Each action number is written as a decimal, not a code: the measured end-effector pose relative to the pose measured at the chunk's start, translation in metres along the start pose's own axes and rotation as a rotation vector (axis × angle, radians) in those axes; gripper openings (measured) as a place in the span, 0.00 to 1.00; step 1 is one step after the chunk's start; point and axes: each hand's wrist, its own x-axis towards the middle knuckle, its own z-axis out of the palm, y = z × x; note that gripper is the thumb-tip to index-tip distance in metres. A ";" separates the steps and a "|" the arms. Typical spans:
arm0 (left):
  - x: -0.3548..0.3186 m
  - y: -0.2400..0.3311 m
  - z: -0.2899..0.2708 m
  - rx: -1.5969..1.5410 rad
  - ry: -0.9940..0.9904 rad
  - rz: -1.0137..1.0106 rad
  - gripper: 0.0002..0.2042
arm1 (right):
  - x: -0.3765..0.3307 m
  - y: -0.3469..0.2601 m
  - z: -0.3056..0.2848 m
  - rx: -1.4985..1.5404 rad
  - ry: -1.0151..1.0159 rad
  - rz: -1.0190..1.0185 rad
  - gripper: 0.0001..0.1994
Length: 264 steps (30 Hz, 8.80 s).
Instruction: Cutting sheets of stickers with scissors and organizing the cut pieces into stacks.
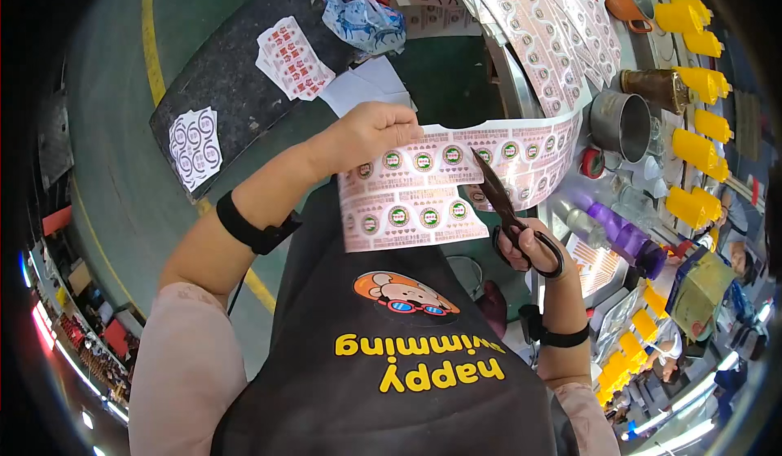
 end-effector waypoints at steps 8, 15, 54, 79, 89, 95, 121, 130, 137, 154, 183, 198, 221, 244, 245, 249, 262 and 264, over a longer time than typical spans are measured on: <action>0.001 0.011 -0.012 0.007 -0.096 -0.020 0.10 | -0.001 -0.002 0.006 -0.023 -0.047 0.036 0.32; 0.005 0.012 -0.017 0.035 -0.155 0.044 0.11 | -0.003 -0.005 0.002 0.018 -0.084 0.059 0.30; 0.015 0.009 0.008 -0.086 -0.148 0.006 0.09 | 0.011 0.028 0.026 0.180 0.048 -0.120 0.31; 0.015 0.005 0.016 -0.149 -0.134 0.015 0.09 | 0.016 0.034 0.023 0.255 0.098 -0.108 0.29; 0.015 0.003 0.012 -0.140 -0.184 -0.007 0.10 | 0.011 0.011 0.016 0.059 0.067 -0.062 0.30; 0.015 0.006 0.006 -0.095 -0.226 -0.014 0.10 | 0.008 0.005 0.011 -0.041 0.059 0.018 0.31; 0.016 0.014 -0.005 -0.092 -0.284 0.062 0.09 | 0.013 0.008 0.006 -0.056 -0.056 -0.092 0.32; 0.018 0.011 -0.005 0.018 -0.300 0.048 0.10 | 0.013 0.007 0.010 -0.114 -0.028 -0.032 0.32; 0.017 0.009 -0.003 -0.043 -0.249 0.079 0.06 | 0.014 0.008 0.013 -0.103 0.008 -0.047 0.32; 0.018 0.003 0.005 -0.090 -0.200 0.055 0.06 | 0.017 0.023 0.025 0.161 -0.037 -0.035 0.31; 0.017 -0.010 0.025 -0.371 -0.063 0.048 0.05 | 0.040 0.047 0.081 0.742 -0.019 -0.034 0.38; 0.051 0.000 0.019 -0.411 -0.031 0.077 0.05 | 0.052 0.024 0.048 0.610 0.150 -0.158 0.34; 0.157 0.043 -0.044 -0.154 0.048 0.177 0.06 | 0.131 -0.024 -0.022 0.870 0.040 -0.363 0.34; 0.189 0.033 -0.058 -0.403 0.014 0.086 0.05 | 0.162 -0.040 -0.038 0.947 0.087 -0.385 0.33; 0.194 0.031 -0.060 -0.418 0.024 0.063 0.05 | 0.164 -0.041 -0.041 0.906 0.086 -0.380 0.33; 0.203 0.035 -0.064 -0.470 0.016 0.014 0.06 | 0.174 -0.037 -0.057 0.866 0.086 -0.432 0.31; 0.208 0.124 -0.006 0.155 -0.019 0.130 0.08 | 0.026 0.012 -0.077 -0.687 1.371 0.084 0.18; 0.231 0.119 0.027 0.438 -0.068 0.281 0.10 | 0.017 0.026 -0.080 -0.750 1.414 0.204 0.17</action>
